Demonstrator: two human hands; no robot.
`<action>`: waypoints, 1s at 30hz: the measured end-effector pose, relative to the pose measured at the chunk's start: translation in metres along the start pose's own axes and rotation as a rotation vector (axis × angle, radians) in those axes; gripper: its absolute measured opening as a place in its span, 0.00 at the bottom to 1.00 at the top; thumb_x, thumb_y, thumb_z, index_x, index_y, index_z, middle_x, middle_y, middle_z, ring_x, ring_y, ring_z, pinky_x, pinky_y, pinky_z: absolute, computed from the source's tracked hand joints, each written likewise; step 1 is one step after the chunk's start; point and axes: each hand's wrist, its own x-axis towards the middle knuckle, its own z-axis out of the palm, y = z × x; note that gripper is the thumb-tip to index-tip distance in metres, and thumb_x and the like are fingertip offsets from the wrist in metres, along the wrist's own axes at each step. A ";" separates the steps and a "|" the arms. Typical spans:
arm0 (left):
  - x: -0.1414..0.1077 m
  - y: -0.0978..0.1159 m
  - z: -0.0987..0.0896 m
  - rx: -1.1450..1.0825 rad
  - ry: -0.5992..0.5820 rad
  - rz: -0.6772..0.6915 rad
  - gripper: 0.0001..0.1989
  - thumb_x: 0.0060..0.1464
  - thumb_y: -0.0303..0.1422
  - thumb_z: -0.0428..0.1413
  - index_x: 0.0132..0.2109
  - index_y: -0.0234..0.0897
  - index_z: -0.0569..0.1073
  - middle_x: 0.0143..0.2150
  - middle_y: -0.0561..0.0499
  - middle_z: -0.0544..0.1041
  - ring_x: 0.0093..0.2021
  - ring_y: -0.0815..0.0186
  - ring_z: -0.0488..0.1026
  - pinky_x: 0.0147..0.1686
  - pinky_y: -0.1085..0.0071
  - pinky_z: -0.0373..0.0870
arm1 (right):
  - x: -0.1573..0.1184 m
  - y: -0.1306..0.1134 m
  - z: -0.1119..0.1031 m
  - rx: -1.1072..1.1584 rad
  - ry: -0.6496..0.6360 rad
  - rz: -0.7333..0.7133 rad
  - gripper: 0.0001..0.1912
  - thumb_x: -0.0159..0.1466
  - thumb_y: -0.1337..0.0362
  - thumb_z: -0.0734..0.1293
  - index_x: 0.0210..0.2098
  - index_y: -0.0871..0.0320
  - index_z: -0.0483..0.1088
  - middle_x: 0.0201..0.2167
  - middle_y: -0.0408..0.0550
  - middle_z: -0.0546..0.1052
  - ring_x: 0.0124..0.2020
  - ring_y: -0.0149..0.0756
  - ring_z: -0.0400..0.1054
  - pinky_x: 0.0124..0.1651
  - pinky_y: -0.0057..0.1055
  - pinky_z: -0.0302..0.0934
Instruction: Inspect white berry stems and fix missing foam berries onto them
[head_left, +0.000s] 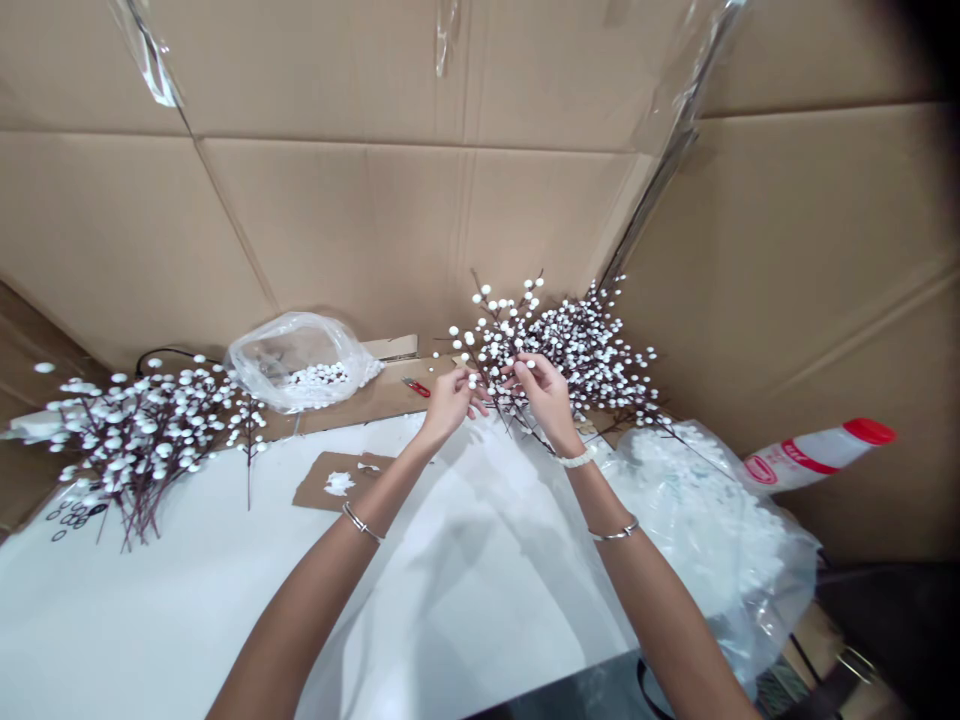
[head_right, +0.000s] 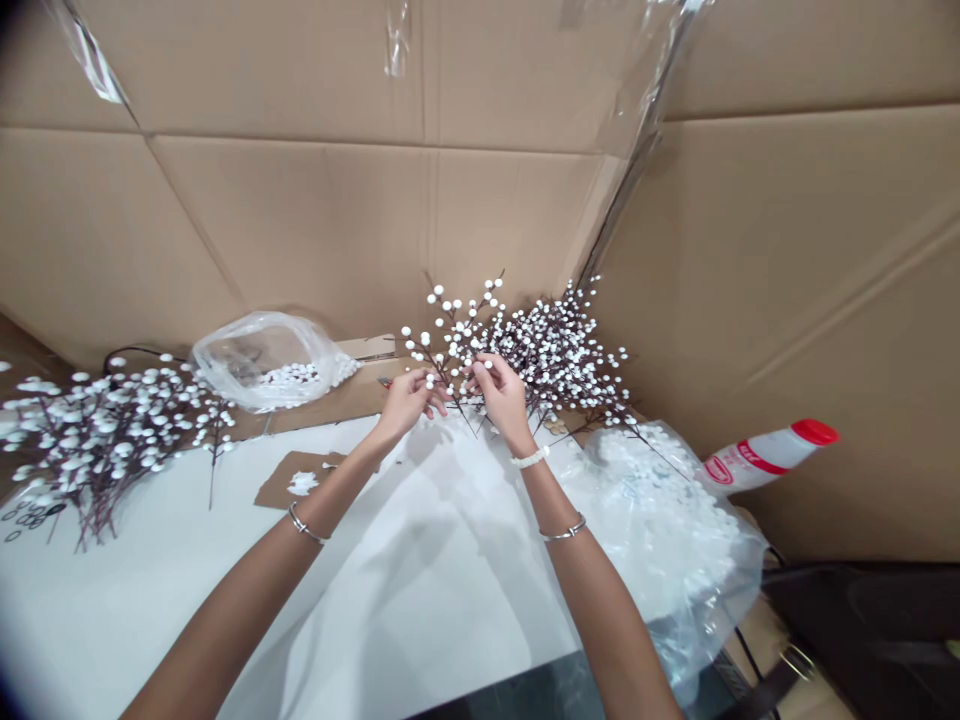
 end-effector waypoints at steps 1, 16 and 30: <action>0.000 -0.001 0.001 -0.004 -0.001 -0.006 0.04 0.59 0.27 0.49 0.38 0.32 0.69 0.25 0.53 0.76 0.17 0.72 0.72 0.16 0.80 0.60 | 0.000 0.000 0.000 -0.012 0.019 -0.006 0.24 0.60 0.43 0.62 0.46 0.53 0.64 0.43 0.51 0.77 0.35 0.37 0.72 0.40 0.33 0.66; 0.005 -0.017 0.027 -0.091 0.020 -0.115 0.05 0.61 0.28 0.50 0.37 0.31 0.68 0.23 0.54 0.75 0.16 0.73 0.71 0.17 0.80 0.61 | -0.002 0.023 -0.025 0.363 -0.016 0.015 0.15 0.58 0.51 0.69 0.36 0.53 0.66 0.42 0.44 0.79 0.41 0.33 0.74 0.46 0.30 0.66; -0.016 0.008 -0.075 -0.182 0.359 0.035 0.09 0.57 0.34 0.56 0.40 0.32 0.68 0.26 0.52 0.77 0.19 0.73 0.73 0.19 0.80 0.63 | -0.004 0.038 -0.015 -0.221 -0.205 0.207 0.16 0.55 0.51 0.65 0.28 0.59 0.70 0.30 0.52 0.81 0.30 0.39 0.75 0.35 0.33 0.67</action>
